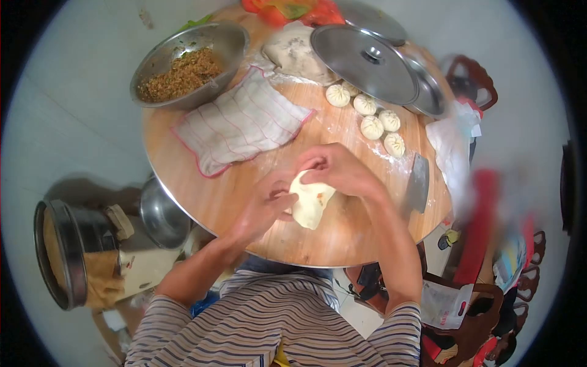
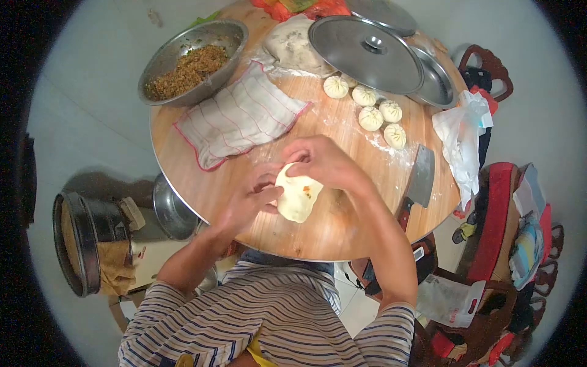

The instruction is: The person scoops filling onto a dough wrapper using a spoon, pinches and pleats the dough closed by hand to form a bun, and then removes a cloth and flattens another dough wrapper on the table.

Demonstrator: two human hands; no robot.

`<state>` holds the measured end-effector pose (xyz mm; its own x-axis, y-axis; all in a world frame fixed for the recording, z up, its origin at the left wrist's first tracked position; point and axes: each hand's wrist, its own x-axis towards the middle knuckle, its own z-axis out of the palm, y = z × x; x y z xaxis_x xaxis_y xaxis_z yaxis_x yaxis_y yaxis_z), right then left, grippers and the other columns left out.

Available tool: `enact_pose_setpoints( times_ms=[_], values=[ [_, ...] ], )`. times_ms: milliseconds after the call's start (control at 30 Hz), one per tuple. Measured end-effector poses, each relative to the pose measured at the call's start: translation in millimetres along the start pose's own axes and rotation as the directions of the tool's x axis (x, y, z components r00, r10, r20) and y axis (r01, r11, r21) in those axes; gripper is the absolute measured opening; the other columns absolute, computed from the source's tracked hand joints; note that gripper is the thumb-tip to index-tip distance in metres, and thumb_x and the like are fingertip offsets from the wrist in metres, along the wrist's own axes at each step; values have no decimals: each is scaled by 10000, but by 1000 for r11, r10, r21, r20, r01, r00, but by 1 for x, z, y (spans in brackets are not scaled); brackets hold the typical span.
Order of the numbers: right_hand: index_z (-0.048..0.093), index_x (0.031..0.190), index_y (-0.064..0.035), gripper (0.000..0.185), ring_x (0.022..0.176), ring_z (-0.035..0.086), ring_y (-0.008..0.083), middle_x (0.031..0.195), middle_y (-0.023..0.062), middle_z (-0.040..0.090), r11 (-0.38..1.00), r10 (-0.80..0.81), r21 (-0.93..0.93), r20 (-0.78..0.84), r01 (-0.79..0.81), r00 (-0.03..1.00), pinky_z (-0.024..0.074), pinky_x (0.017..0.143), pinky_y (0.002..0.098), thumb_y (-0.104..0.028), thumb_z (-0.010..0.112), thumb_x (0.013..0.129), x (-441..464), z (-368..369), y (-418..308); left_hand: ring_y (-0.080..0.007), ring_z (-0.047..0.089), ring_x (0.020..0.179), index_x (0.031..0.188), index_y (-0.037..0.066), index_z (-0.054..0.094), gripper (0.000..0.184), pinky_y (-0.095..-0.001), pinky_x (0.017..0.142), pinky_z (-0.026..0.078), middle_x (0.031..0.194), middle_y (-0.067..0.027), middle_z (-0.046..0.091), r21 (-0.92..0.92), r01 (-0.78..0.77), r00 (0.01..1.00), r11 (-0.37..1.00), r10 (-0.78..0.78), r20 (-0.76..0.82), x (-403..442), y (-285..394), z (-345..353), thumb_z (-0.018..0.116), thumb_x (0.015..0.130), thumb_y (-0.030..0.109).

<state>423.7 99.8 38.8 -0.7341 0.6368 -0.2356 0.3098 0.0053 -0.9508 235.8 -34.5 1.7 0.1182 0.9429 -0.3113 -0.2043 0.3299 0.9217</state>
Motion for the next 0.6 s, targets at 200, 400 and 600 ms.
enact_pose_setpoints(
  times_ms=[200,400,600],
  values=[
    [631,1302,53,384,1223,615,427,1275,283,656,890,-342,-428,-401,156,850,476,1059,492,-112,667,957,54,39,60,-294,632,1208,1497,32,465,540,-437,963,603,1285,-183,613,285,-149,949,947,217,-227,-63,-42,-18,639,987,40],
    [444,1502,37,578,1514,282,529,1619,322,322,575,-582,-815,-351,66,734,236,1234,642,-200,630,1009,66,78,64,-395,507,1409,1487,-17,493,633,-479,1176,458,1471,-246,533,878,-348,868,329,466,170,-69,-43,-27,734,905,44],
    [286,1616,16,739,1564,183,529,1667,335,234,481,-485,-874,-206,63,850,124,1273,646,-261,629,1024,73,86,75,-403,418,1509,1491,-44,484,711,-512,1257,349,1581,-253,465,875,-464,837,134,390,384,-78,-58,-33,757,862,145]
  ],
)
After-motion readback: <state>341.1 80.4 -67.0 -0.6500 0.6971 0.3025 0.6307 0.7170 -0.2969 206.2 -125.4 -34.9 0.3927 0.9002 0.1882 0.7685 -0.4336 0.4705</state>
